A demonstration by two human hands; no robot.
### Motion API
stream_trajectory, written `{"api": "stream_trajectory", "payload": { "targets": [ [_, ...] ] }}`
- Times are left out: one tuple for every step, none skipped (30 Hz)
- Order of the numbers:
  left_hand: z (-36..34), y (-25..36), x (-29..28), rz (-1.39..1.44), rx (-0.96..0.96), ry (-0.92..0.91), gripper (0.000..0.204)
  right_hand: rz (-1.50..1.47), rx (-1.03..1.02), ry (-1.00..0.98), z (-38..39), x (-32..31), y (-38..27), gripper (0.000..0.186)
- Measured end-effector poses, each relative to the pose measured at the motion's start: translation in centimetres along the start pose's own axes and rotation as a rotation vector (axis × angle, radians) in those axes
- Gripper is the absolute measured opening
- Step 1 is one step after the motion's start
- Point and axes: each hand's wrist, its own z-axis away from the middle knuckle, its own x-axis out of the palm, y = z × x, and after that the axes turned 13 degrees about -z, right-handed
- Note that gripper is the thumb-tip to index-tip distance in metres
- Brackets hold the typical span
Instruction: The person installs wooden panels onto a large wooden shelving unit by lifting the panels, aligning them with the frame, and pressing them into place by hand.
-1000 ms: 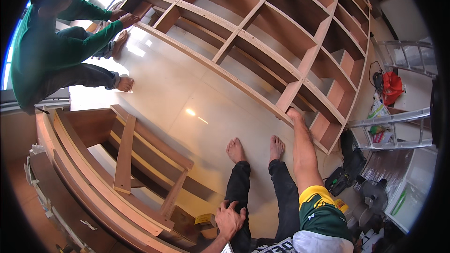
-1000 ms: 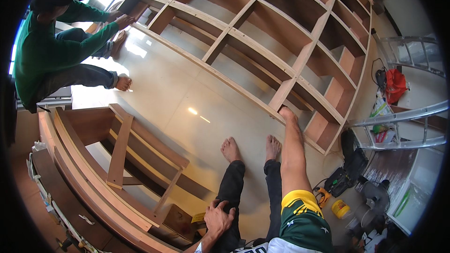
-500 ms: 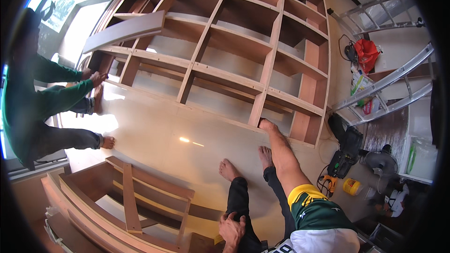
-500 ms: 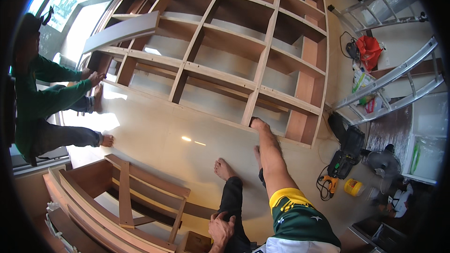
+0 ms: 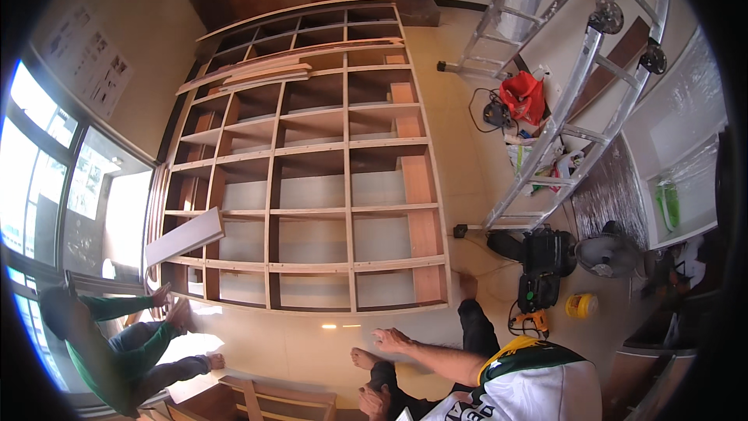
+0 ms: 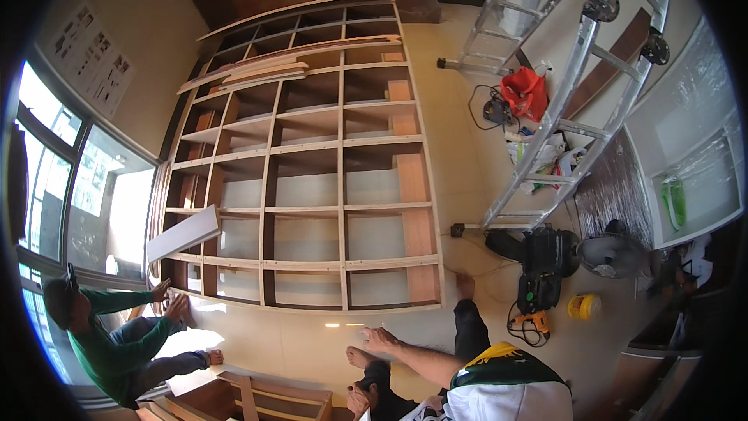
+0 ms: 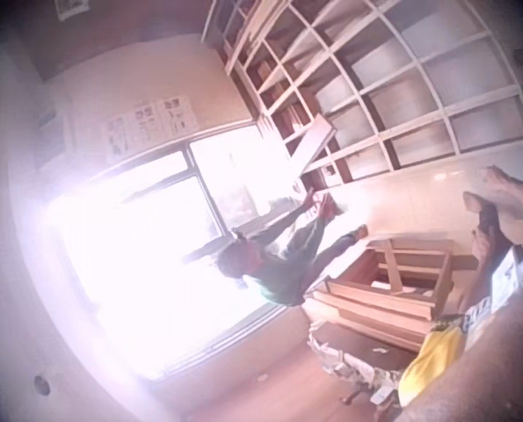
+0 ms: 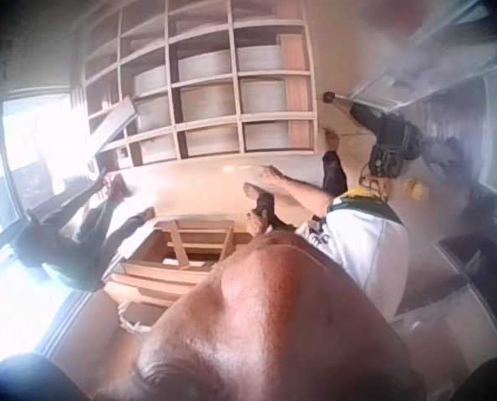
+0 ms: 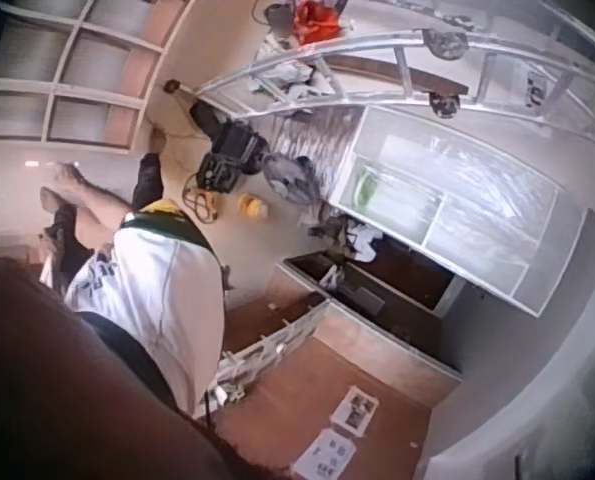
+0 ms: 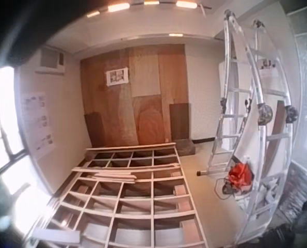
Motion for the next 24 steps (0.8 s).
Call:
{"api": "stream_trajectory", "payload": {
  "targets": [
    [-0.1,0.4,-1.5,0.005,-0.002,0.016,0.055,-0.013,0.004,-0.056,1.3,-2.0,0.4,0.051],
    [-3.1,1.1,-2.5,0.065,0.124,-0.127,0.053,-0.028,0.034,-0.046,2.3,-5.4,1.4,0.051],
    [-2.8,4.3,-7.7,0.114,0.014,-0.418,0.065,-0.008,0.035,-0.12,4.0,-9.0,2.2,0.052],
    [-1.3,4.5,-6.8,0.069,-0.039,-0.453,0.068,-0.041,0.035,-0.175,5.5,-12.4,3.0,0.052],
    [-2.4,5.2,-6.9,0.172,-0.036,-0.605,0.061,-0.083,0.047,-0.201,6.4,-16.8,3.8,0.053],
    [-2.6,7.8,-9.6,0.223,-0.027,-0.832,0.057,-0.112,0.05,-0.164,7.8,-21.7,4.9,0.051],
    [-2.4,11.5,-12.0,0.204,0.02,-0.862,0.056,-0.134,0.043,-0.029,9.4,-27.5,6.4,0.047],
    [-3.8,13.3,-12.6,0.107,0.151,-0.842,0.057,-0.159,0.111,0.09,10.9,-32.8,7.9,0.042],
    [-5.1,16.7,-13.8,0.038,0.297,-0.72,0.054,-0.306,0.074,0.27,12.9,-38.3,9.5,0.038],
    [-5.4,19.1,-14.4,0.14,0.298,-0.525,0.053,-0.235,0.107,0.445,16.1,-44.8,7.1,0.039],
    [-6.5,22.0,-15.7,0.22,0.284,-0.535,0.053,-0.153,0.223,0.54,18.2,-50.5,5.5,0.041],
    [-6.7,26.1,-19.2,0.261,0.26,-0.497,0.054,-0.025,0.263,0.638,19.5,-55.0,6.2,0.042],
    [-6.1,29.1,-22.7,0.344,0.232,-0.493,0.054,-0.017,0.231,0.699,20.2,-59.0,3.4,0.044],
    [-5.8,31.2,-25.1,0.455,0.227,-0.577,0.054,-0.131,0.145,0.723,19.9,-62.2,2.6,0.048],
    [-4.9,32.4,-25.9,0.524,0.194,-0.628,0.056,-0.21,-0.003,0.698,19.2,-65.0,-1.1,0.053],
    [-4.9,34.4,-28.1,0.602,0.194,-0.737,0.059,-0.281,-0.075,0.636,18.0,-68.0,-2.8,0.059],
    [-4.7,35.5,-29.8,0.642,0.175,-0.803,0.061,-0.354,-0.147,0.567,17.0,-70.7,-4.7,0.065],
    [-5.2,36.3,-31.4,0.683,0.161,-0.864,0.063,-0.483,-0.158,0.539,16.4,-72.9,-7.5,0.074],
    [-5.7,36.7,-32.6,0.622,0.183,-0.855,0.064,-0.609,-0.177,0.494,15.5,-74.7,-10.3,0.083],
    [-6.4,36.8,-33.8,0.563,0.197,-0.843,0.066,-0.566,-0.227,0.534,14.6,-76.5,-12.3,0.089],
    [-7.1,36.9,-35.7,0.523,0.193,-0.883,0.071,-0.523,-0.272,0.571,13.5,-77.8,-13.8,0.094],
    [-7.6,36.1,-36.8,0.533,0.159,-0.879,0.07,-0.484,-0.316,0.597,12.3,-78.6,-14.8,0.1],
    [-8.2,35.0,-37.4,0.556,0.115,-0.83,0.068,-0.345,-0.322,0.639,11.0,-79.8,-14.8,0.103],
    [-9.0,34.8,-38.9,0.601,0.053,-0.841,0.072,-0.198,-0.326,0.693,10.0,-81.7,-13.9,0.105]
  ]
}}
